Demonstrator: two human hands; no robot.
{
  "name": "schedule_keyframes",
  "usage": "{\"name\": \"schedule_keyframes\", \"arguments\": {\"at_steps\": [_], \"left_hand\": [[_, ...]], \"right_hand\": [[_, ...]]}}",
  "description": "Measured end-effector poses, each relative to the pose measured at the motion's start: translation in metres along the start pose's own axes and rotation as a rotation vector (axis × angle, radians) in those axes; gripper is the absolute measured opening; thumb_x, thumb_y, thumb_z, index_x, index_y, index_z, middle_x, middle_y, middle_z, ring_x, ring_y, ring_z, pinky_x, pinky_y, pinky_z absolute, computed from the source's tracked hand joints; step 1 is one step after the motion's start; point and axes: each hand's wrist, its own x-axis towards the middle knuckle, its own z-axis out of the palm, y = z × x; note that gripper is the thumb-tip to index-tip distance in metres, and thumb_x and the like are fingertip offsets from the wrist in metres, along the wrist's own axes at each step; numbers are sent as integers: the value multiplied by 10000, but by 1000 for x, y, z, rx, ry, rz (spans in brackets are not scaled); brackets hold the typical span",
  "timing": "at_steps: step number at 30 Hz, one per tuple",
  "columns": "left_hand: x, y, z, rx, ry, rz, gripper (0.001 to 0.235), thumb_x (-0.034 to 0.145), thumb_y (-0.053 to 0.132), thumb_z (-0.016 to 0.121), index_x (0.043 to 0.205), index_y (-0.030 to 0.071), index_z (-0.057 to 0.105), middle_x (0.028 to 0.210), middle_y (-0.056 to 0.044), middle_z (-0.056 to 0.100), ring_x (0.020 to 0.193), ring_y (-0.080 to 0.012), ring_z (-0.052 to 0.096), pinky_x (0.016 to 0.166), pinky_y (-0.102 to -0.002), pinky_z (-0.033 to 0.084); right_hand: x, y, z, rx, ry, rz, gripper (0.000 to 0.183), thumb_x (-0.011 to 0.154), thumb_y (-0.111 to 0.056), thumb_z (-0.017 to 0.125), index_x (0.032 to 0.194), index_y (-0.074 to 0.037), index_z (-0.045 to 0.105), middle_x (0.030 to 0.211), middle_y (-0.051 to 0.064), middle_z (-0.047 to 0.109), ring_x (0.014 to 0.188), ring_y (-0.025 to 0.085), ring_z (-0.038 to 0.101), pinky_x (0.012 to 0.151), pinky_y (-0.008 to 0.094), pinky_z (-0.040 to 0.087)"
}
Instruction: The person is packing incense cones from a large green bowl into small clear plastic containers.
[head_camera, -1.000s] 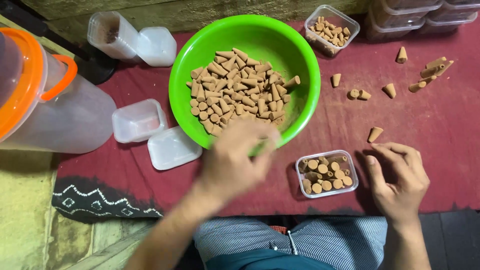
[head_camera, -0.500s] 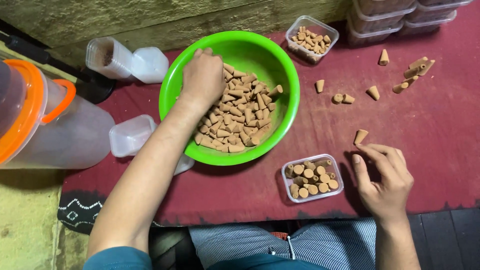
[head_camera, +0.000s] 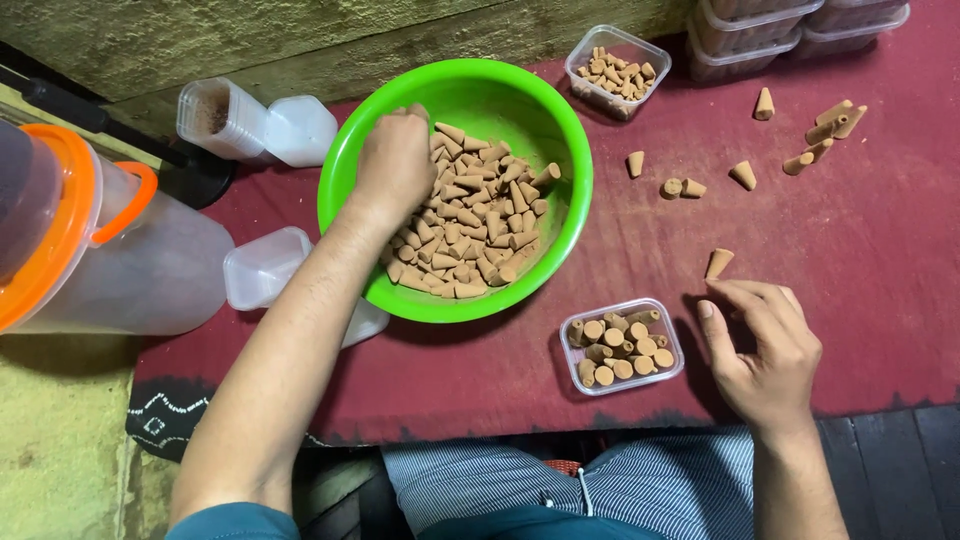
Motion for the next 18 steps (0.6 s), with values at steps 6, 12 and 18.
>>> {"name": "schedule_keyframes", "arguments": {"at_steps": [6,12,18], "left_hand": [[-11,0,-12,-98,-31,-51,85,920,25,698,996,6,729,1041,-181,576,1080,-368,561,951,-508,510],[-10,9,-13,-85,-35,-98,96,925,15,683,989,23,754,1105,-188,589,1052,-342,596,895,-514,568],[-10,14,-14,-105,2,-93,265,815,-116,672,1050,4,691,1076,-155,564,1050,-332,573,879,-477,565]], "right_hand": [[0,-1,0,6,-1,9,132,1020,8,720,1132,78,722,1059,194,718,985,317,654,921,396,506],[-2,-1,0,-19,-9,15,135,1022,-25,721,1119,68,735,1063,185,730,984,305,662,916,389,514],[0,-6,-2,11,17,14,119,1033,-17,709,1122,58,735,1063,176,738,982,289,669,919,373,517]]}}
